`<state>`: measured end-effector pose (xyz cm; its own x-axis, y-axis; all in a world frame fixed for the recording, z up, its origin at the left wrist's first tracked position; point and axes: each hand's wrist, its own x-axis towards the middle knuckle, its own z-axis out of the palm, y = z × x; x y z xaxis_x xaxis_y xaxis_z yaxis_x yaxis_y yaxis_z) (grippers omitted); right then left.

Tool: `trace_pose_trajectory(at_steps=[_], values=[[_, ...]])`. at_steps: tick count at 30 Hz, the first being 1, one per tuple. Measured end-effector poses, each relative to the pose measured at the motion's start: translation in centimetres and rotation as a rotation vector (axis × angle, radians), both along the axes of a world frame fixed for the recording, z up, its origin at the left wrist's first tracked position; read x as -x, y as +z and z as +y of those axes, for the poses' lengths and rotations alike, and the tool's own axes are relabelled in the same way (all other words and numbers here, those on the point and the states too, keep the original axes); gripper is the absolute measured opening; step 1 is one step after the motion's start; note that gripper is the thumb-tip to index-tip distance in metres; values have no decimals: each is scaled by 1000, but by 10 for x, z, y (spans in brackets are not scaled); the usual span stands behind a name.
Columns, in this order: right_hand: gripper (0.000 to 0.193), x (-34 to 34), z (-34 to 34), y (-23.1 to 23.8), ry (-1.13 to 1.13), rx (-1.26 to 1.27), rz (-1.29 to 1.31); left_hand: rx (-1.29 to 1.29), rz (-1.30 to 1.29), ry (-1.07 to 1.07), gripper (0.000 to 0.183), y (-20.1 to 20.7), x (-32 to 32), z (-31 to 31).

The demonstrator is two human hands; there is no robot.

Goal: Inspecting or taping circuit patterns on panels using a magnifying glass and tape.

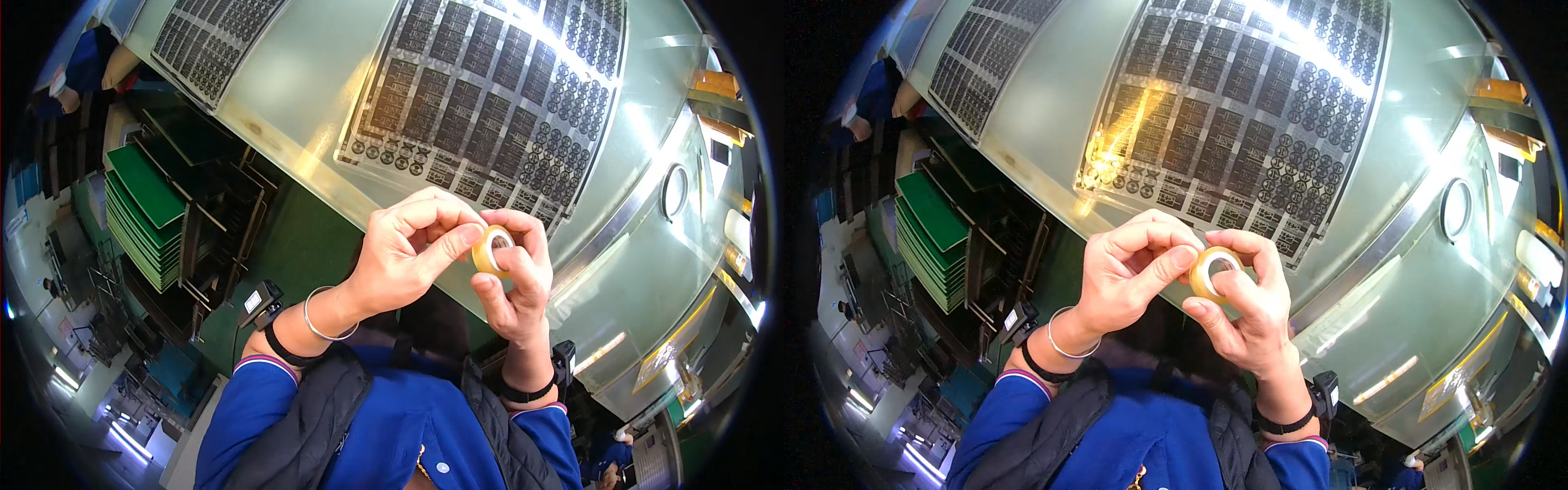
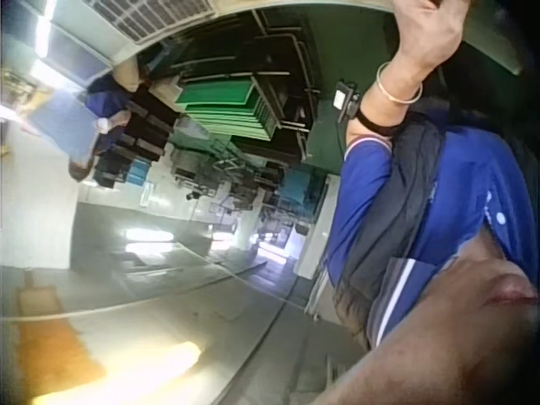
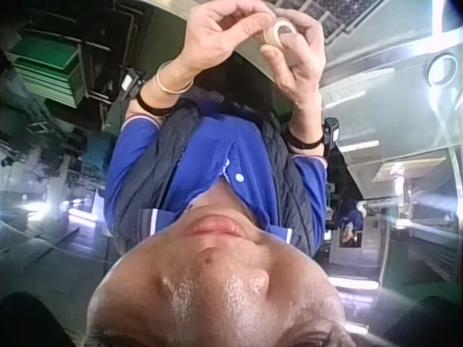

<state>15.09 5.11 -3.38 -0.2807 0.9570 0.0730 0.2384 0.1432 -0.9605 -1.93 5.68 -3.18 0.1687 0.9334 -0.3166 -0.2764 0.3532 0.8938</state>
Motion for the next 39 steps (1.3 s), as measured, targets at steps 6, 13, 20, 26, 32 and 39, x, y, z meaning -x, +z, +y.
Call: trace_pose_trajectory(at_steps=[6,13,20,26,32,39], values=[[21,-49,6,-5,-222,-105,-395,-199,442,378,5,-8,24,15],[25,-98,-1,-19,-504,11,-339,-413,1035,413,5,-29,51,34],[27,-95,-2,-35,-603,-80,-339,-437,1081,384,7,-36,50,35],[26,-97,-4,-41,-631,-107,-342,-483,1154,383,8,-39,47,33],[25,-100,-5,-39,-627,-160,-399,-535,1176,400,9,-44,43,33],[25,-86,1,-42,-622,-160,-426,-493,1219,387,9,-42,49,30]])
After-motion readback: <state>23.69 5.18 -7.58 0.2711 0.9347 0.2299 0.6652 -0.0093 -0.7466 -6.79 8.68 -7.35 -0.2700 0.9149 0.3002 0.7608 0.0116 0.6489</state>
